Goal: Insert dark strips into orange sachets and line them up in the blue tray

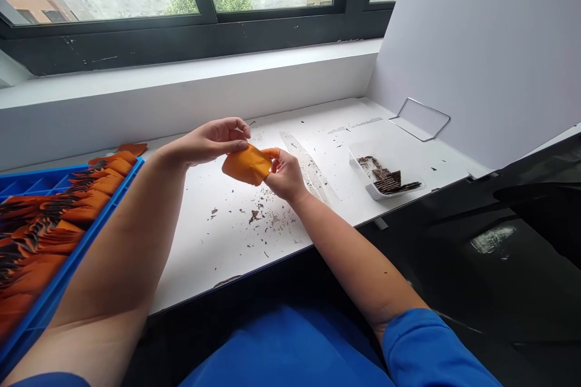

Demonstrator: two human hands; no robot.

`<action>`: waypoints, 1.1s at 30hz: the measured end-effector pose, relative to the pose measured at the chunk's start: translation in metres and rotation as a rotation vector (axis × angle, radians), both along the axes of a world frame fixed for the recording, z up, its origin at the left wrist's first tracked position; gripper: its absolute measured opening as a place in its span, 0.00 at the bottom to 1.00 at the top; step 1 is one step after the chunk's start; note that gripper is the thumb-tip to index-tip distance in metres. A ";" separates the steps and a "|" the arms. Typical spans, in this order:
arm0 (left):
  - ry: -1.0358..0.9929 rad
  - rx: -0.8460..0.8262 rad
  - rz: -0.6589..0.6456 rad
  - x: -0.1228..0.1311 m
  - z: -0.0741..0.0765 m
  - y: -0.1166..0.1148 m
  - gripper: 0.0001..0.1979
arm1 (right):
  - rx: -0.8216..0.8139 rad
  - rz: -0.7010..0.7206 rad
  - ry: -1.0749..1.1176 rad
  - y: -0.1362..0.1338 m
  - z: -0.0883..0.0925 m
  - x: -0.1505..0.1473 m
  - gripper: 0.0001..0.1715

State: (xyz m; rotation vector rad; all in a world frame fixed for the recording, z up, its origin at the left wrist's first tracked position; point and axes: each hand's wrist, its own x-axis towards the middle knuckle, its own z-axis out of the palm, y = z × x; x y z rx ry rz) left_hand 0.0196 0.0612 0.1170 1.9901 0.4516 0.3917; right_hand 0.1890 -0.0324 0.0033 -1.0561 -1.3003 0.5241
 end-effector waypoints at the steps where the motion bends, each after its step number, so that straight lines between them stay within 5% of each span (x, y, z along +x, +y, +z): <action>1: 0.009 -0.003 -0.017 0.002 0.000 -0.002 0.13 | 0.002 0.003 0.010 0.000 -0.001 0.000 0.21; 14: 0.080 0.107 0.004 0.004 0.000 -0.004 0.08 | -0.025 0.150 0.056 -0.004 -0.002 -0.004 0.22; 21: 0.148 0.243 -0.075 0.011 0.003 -0.022 0.36 | 0.030 0.015 0.099 0.000 0.001 0.000 0.13; 33: 0.182 0.465 0.083 0.018 0.001 -0.032 0.32 | 0.075 -0.011 0.134 -0.001 0.001 0.001 0.18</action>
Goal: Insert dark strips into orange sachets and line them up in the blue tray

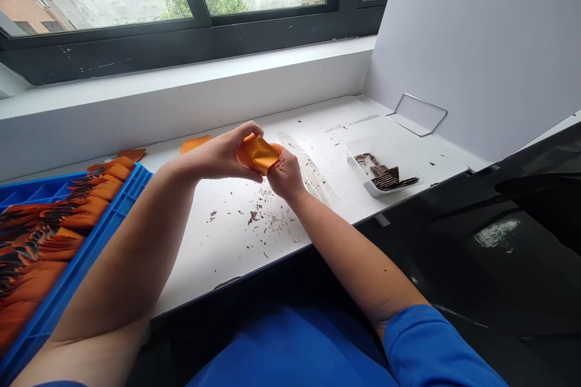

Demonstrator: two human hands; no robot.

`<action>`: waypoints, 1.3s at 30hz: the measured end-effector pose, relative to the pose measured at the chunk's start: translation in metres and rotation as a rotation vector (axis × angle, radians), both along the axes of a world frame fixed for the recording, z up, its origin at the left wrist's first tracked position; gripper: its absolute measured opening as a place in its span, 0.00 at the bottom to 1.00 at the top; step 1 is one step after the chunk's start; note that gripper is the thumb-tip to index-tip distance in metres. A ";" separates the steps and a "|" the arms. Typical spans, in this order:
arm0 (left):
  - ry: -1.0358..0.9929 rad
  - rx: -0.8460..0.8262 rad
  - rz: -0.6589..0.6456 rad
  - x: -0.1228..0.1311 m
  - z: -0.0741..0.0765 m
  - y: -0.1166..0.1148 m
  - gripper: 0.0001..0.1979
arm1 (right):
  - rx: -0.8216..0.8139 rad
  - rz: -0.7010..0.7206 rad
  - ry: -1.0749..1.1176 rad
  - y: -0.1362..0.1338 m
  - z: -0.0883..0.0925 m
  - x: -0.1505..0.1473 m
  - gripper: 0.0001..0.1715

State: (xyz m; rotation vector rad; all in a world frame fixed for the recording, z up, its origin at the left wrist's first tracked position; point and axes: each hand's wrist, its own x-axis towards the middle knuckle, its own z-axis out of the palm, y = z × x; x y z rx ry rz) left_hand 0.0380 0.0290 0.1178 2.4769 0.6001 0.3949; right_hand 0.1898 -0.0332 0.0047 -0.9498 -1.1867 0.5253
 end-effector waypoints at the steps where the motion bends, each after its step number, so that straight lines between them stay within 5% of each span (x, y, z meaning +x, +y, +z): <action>1: 0.027 0.039 0.001 0.000 0.000 -0.001 0.30 | 0.011 0.006 -0.005 0.001 -0.001 0.000 0.18; 7: 0.021 0.462 -0.014 0.013 -0.004 -0.010 0.26 | 0.077 0.046 -0.071 0.003 -0.004 -0.001 0.11; 12: -0.046 0.801 -0.082 0.028 -0.017 -0.015 0.24 | 0.004 -0.142 -0.096 -0.001 0.001 0.001 0.09; 19: -0.076 0.704 -0.066 0.029 -0.030 -0.002 0.16 | 0.049 0.009 -0.031 0.000 0.002 0.000 0.12; 26: -0.128 0.621 0.011 0.029 -0.036 0.001 0.14 | -0.024 -0.031 -0.042 -0.004 0.007 0.001 0.26; 39: -0.319 0.442 -0.008 0.010 -0.017 0.016 0.18 | -0.050 -0.057 0.025 -0.012 0.011 -0.002 0.26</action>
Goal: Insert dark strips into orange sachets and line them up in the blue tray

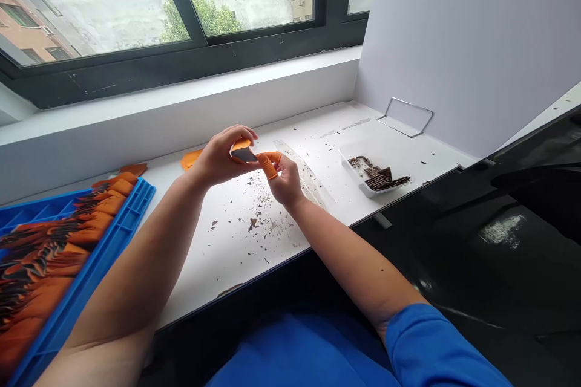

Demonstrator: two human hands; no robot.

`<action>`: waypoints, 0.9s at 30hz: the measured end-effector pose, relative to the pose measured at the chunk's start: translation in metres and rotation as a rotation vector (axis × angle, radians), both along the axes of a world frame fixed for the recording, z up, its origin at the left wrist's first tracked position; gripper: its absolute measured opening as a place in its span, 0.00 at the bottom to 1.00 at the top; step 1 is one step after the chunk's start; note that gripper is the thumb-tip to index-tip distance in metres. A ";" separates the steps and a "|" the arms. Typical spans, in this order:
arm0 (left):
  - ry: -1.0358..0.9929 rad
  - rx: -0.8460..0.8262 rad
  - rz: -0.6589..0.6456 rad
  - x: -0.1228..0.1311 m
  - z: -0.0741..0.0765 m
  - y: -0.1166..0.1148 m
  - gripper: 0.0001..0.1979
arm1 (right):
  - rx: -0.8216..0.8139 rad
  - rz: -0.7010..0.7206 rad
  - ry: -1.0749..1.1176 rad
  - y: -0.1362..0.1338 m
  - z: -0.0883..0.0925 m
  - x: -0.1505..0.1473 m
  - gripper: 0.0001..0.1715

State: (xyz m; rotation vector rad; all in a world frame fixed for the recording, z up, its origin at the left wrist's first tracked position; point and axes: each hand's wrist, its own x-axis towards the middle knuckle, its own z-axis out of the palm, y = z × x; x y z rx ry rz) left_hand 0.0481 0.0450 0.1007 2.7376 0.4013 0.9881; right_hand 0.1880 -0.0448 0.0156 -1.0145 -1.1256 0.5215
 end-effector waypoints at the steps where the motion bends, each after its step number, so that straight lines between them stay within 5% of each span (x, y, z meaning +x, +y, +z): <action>1: -0.010 -0.003 -0.002 -0.002 0.001 0.001 0.19 | -0.005 -0.015 -0.002 0.000 0.000 0.000 0.25; 6: -0.025 -0.012 -0.012 -0.008 0.006 0.006 0.19 | -0.034 -0.093 0.001 0.001 0.002 -0.005 0.21; 13: -0.057 -0.061 0.005 -0.012 0.020 -0.003 0.19 | -0.057 0.020 0.045 -0.032 0.026 0.005 0.23; 17: -0.035 -0.106 0.043 -0.018 0.030 -0.009 0.17 | -0.174 0.022 -0.221 -0.063 0.051 0.059 0.23; 20: -0.035 -0.126 0.067 -0.020 0.033 -0.011 0.16 | -0.287 -0.191 -0.566 -0.083 0.073 0.121 0.15; 23: -0.030 -0.158 0.077 -0.021 0.032 -0.010 0.16 | -0.668 -0.265 -0.794 -0.098 0.091 0.178 0.09; 27: -0.018 -0.241 0.135 -0.023 0.034 -0.012 0.19 | -0.989 -0.144 -0.972 -0.112 0.106 0.224 0.15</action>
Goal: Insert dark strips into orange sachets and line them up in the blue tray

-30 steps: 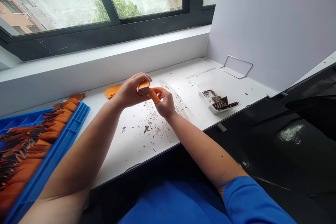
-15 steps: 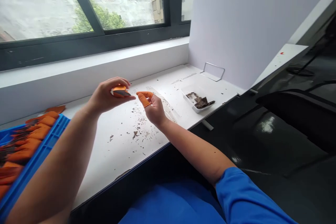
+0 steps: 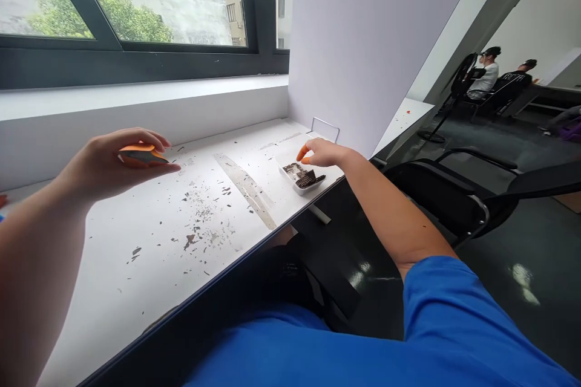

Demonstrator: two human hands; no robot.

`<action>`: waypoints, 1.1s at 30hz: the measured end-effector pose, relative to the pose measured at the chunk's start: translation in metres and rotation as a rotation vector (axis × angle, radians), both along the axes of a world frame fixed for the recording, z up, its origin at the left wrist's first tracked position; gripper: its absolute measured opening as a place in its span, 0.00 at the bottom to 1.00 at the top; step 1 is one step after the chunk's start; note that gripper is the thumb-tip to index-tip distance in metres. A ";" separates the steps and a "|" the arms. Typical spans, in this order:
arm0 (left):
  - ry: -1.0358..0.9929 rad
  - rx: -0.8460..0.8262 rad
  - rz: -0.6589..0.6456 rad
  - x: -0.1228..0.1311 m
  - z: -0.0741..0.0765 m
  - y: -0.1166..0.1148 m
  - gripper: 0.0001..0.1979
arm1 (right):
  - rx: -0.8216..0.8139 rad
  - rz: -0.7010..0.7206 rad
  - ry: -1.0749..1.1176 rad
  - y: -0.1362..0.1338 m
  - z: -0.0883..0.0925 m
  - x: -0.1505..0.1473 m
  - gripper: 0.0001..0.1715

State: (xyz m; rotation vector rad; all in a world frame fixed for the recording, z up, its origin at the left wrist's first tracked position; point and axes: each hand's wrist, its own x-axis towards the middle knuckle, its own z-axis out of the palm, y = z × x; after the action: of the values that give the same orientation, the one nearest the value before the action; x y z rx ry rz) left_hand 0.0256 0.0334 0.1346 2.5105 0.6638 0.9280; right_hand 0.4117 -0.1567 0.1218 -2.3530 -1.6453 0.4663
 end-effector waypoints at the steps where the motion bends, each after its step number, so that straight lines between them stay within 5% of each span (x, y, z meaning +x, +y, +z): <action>1: 0.009 -0.028 0.032 -0.001 0.001 -0.001 0.19 | -0.063 0.014 -0.031 -0.002 0.002 0.006 0.17; 5: 0.040 -0.066 0.122 -0.004 0.001 0.001 0.19 | -0.299 -0.029 -0.131 0.000 0.003 0.016 0.27; 8: 0.044 -0.046 0.121 -0.004 -0.001 0.004 0.21 | -0.329 -0.025 -0.188 0.004 -0.001 0.011 0.29; 18: 0.123 -0.097 0.155 -0.001 -0.002 0.005 0.22 | -0.231 -0.031 -0.201 0.003 -0.006 0.015 0.14; 23: 0.109 -0.111 0.090 -0.001 -0.008 0.009 0.22 | 0.114 0.022 -0.126 -0.010 0.012 -0.007 0.17; 29: 0.127 -0.184 -0.151 0.004 -0.005 -0.001 0.19 | 0.772 0.632 0.086 0.000 0.017 -0.098 0.12; 33: 0.313 -0.217 -0.334 0.003 0.008 -0.017 0.22 | 0.972 0.744 0.096 0.014 0.019 -0.144 0.07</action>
State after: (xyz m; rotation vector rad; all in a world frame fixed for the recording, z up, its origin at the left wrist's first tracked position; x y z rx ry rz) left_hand 0.0281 0.0167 0.1427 2.4828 0.3884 0.3315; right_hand 0.2676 -0.1432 0.1406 -0.9984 -2.0128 -0.1230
